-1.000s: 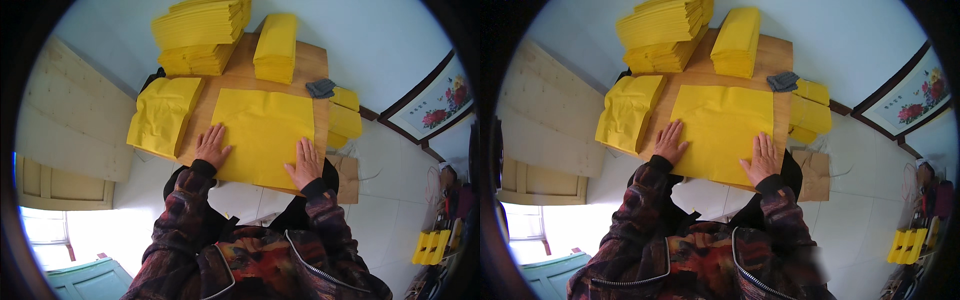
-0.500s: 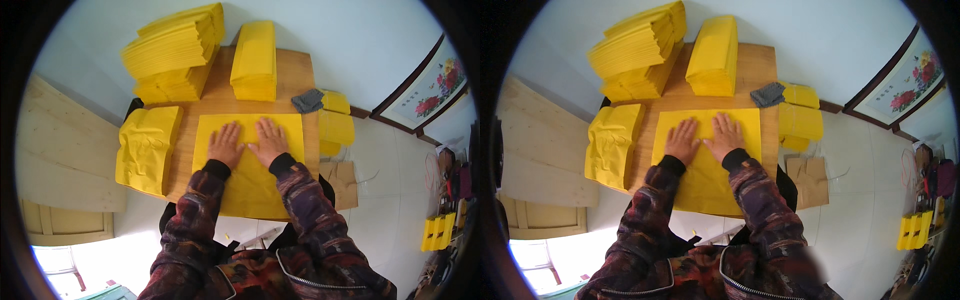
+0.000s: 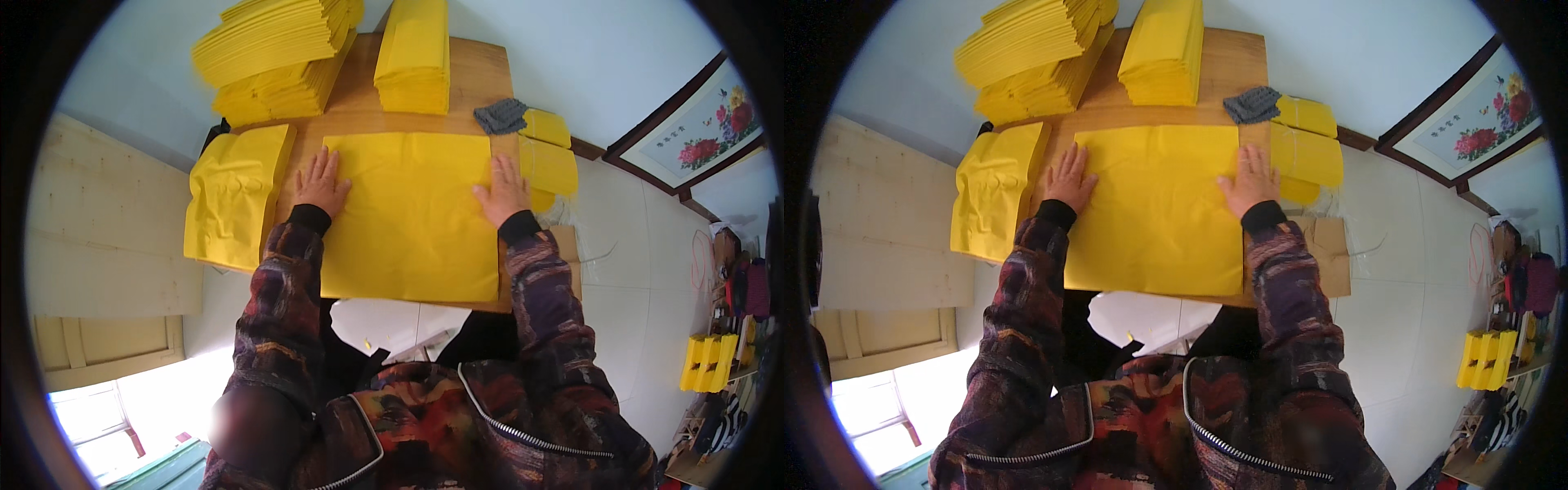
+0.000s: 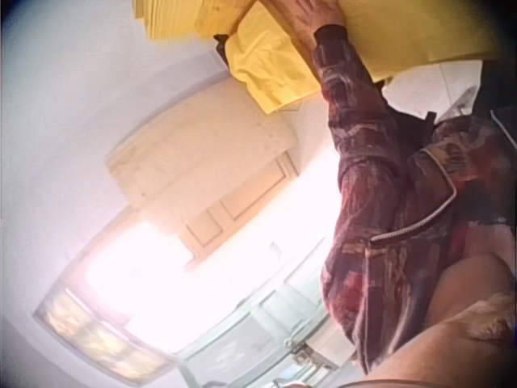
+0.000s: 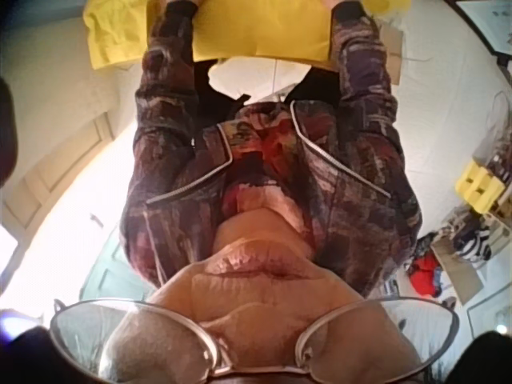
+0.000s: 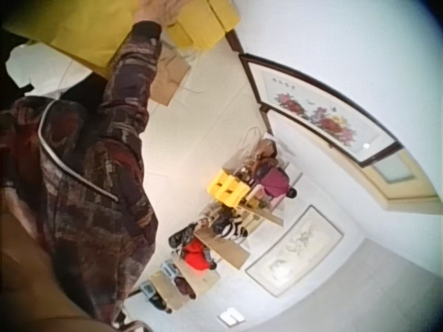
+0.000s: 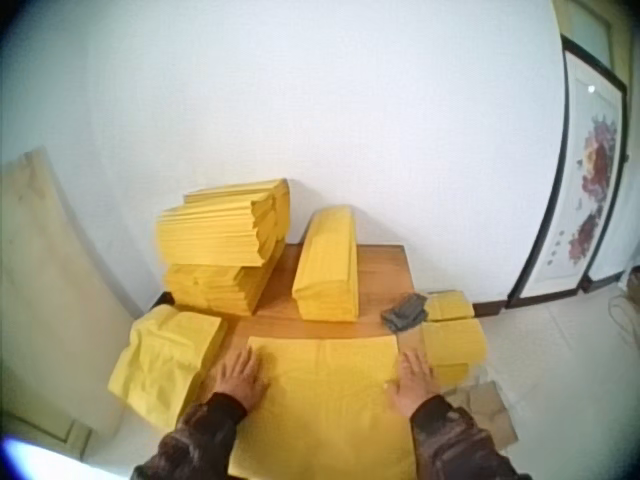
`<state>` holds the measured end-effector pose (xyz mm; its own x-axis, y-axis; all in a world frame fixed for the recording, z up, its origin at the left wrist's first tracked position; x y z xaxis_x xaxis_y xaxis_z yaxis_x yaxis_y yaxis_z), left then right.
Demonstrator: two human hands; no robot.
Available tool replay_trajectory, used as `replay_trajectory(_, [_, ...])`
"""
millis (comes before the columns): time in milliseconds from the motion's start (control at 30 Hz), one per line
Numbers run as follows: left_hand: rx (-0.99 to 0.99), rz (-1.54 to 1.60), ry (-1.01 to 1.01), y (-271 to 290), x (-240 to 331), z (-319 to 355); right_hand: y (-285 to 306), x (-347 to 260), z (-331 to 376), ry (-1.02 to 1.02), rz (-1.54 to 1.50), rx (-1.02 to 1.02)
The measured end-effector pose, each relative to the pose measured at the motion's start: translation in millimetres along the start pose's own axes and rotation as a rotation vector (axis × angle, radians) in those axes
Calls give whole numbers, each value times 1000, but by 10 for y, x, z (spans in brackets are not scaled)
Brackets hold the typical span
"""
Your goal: The person folds yellow paper sheets on a wooden table, repeatedly folding each sheet in half and pressing the creases. The person stacks the folded sheets into a pile on the table.
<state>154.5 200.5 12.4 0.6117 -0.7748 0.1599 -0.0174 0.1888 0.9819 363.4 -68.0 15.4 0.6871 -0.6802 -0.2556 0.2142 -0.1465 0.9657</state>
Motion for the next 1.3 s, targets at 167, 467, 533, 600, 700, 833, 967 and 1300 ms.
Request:
replay_trajectory(167, [-93, -71, -341, 51, 553, 1171, 461, -253, 900, 330, -216, 210])
replay_trajectory(467, [34, -24, -382, -256, 842, 1853, -40, -1117, 1670, 597, -42, 110])
replay_trajectory(533, [136, 4, -424, -211, 812, 1856, -65, -1094, 1677, 615, -63, 149])
replay_trajectory(600, [139, 1, -442, -208, 793, 1873, -94, -1091, 1700, 628, -46, 167])
replay_trajectory(700, [141, 109, -434, -164, 749, 1902, -87, -1087, 1728, 646, -69, 195])
replay_trajectory(833, [57, 244, -423, -94, 681, 1826, -62, -1066, 1605, 622, -174, 62])
replay_trajectory(967, [-51, 173, -418, -49, 682, 1652, -127, -1035, 1354, 489, -100, -301])
replay_trajectory(1300, [-104, 80, -457, -56, 893, 1516, -220, -958, 846, 499, -311, -807])
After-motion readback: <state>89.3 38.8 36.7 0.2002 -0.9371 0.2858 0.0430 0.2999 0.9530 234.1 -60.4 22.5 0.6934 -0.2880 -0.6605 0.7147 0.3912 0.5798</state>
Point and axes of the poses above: each hand's wrist, its own z-axis away from the middle knuckle, its own y-axis out of the back of the hand, x = y × z, the point moved 6 cm from there along -z, towards the middle knuckle, and after that the axes turned 8 degrees about -x, right-handed, at the moved point
